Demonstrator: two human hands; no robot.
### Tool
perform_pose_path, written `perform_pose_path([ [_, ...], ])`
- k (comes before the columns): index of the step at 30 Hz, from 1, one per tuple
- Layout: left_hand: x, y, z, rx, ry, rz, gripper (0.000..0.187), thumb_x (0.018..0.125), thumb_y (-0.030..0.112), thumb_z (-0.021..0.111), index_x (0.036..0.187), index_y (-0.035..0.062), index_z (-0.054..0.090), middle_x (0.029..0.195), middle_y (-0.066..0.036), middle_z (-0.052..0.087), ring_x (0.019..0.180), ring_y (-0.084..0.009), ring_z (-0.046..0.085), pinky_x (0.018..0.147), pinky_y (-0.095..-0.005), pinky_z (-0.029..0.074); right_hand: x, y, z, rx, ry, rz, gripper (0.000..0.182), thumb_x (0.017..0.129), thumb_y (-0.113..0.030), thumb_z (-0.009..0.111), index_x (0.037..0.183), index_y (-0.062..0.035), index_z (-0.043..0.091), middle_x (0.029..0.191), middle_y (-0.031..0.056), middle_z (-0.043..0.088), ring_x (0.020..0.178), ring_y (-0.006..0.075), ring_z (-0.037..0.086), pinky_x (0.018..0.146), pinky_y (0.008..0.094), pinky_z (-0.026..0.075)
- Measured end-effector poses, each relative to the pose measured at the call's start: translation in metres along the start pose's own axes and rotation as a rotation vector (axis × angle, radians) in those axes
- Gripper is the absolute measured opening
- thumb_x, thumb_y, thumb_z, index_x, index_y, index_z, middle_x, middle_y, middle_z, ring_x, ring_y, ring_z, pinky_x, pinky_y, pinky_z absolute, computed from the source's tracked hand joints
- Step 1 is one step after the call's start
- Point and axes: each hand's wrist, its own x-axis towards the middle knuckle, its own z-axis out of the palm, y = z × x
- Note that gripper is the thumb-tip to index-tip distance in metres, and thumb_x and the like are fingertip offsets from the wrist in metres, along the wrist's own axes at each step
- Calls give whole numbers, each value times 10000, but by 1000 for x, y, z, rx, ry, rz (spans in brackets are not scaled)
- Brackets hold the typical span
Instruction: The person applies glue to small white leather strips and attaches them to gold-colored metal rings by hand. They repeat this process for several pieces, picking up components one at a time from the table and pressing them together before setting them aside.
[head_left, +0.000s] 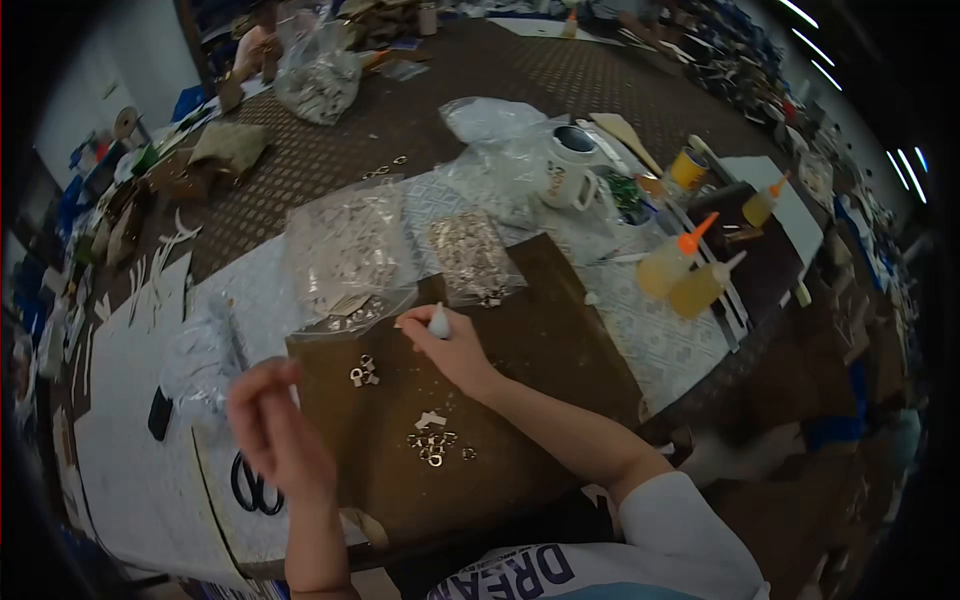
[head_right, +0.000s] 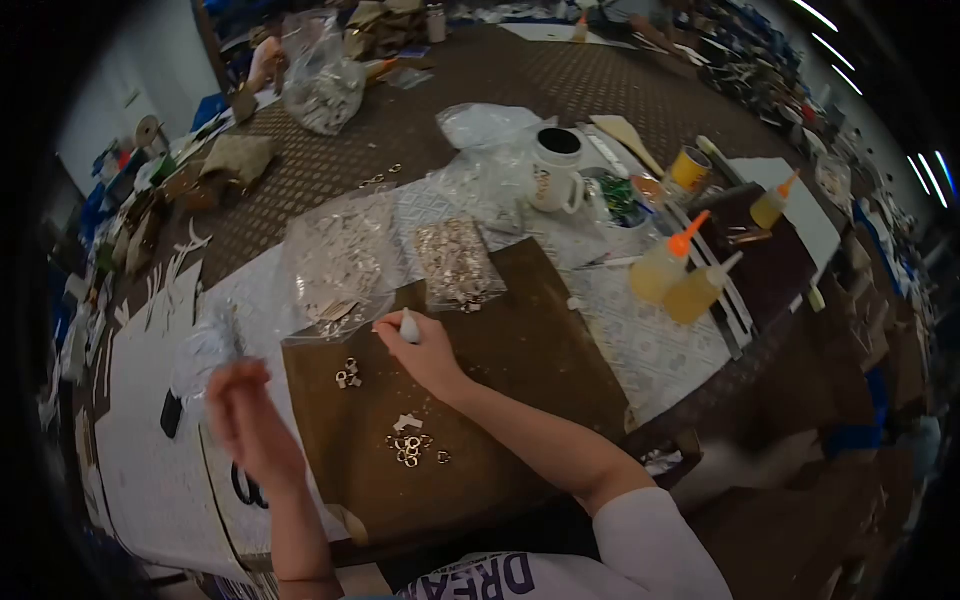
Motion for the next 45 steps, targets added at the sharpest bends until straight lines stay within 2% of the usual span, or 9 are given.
perform_pose_path([
  [6, 12, 135, 58, -237, -410, 164, 205, 948, 241, 453, 1013, 72, 551, 889, -26, 559, 979, -207, 481, 880, -373, 381, 5, 7, -4, 17, -8, -64, 158, 869, -164, 617, 922, -18, 642, 723, -10, 597, 627, 50, 532, 562, 220, 424],
  [20, -48, 115, 106, 131, -711, 342, 168, 917, 185, 489, 982, 73, 596, 927, -60, 596, 924, -234, 538, 819, -376, 425, 5, 8, -6, -62, 121, -180, 211, 836, -206, 644, 876, 1, 639, 684, 67, 614, 629, 113, 562, 596, 291, 445],
  [24, -57, 109, 110, 193, -759, 430, 160, 909, 169, 499, 973, 73, 609, 938, -70, 606, 909, -241, 555, 801, -377, 437, 4, 8, -3, -33, 200, -223, 323, 801, -290, 636, 844, 31, 631, 708, 171, 620, 672, 305, 613, 625, 390, 466],
  [28, -61, 109, 95, 301, -773, 533, 152, 900, 153, 509, 965, 73, 621, 949, -80, 616, 893, -249, 571, 784, -378, 450, 5, 5, -1, -45, 253, -134, 348, 769, -322, 640, 789, 25, 622, 695, 193, 609, 685, 334, 610, 639, 411, 470],
  [33, -56, 122, 62, 404, -769, 687, 145, 889, 133, 522, 954, 74, 638, 962, -92, 629, 873, -259, 592, 762, -379, 466, 4, -10, -12, -106, 212, -168, 405, 781, -390, 640, 860, 7, 659, 662, 209, 614, 644, 350, 629, 616, 406, 485],
  [35, -58, 117, 46, 468, -789, 717, 143, 885, 125, 527, 949, 74, 644, 968, -97, 634, 865, -262, 600, 753, -380, 472, 10, -4, -10, -44, 153, -155, 287, 794, -286, 655, 884, -15, 670, 700, 140, 643, 656, 226, 631, 613, 336, 480],
  [38, -64, 72, 28, 705, -905, 554, 141, 879, 113, 534, 943, 74, 654, 976, -105, 642, 854, -268, 612, 740, -380, 481, 10, -3, -10, -15, 93, -201, 151, 808, -152, 646, 907, -43, 682, 716, 40, 633, 642, 96, 559, 599, 261, 451],
  [42, -79, -8, 10, 879, -827, 19, 200, 813, -41, 582, 998, -5, 651, 936, -138, 644, 820, -247, 633, 714, -279, 496, 13, 8, -6, -65, 106, -223, 159, 820, -163, 649, 915, -40, 684, 698, 20, 624, 618, 69, 539, 573, 234, 438],
  [45, -80, -29, 16, 1004, -871, -67, 189, 807, 14, 631, 992, 33, 666, 907, -119, 640, 796, -220, 637, 684, -273, 496, 20, 16, -5, -124, 117, -224, 179, 822, -182, 655, 921, -35, 682, 693, 12, 624, 625, 59, 547, 573, 227, 444],
])
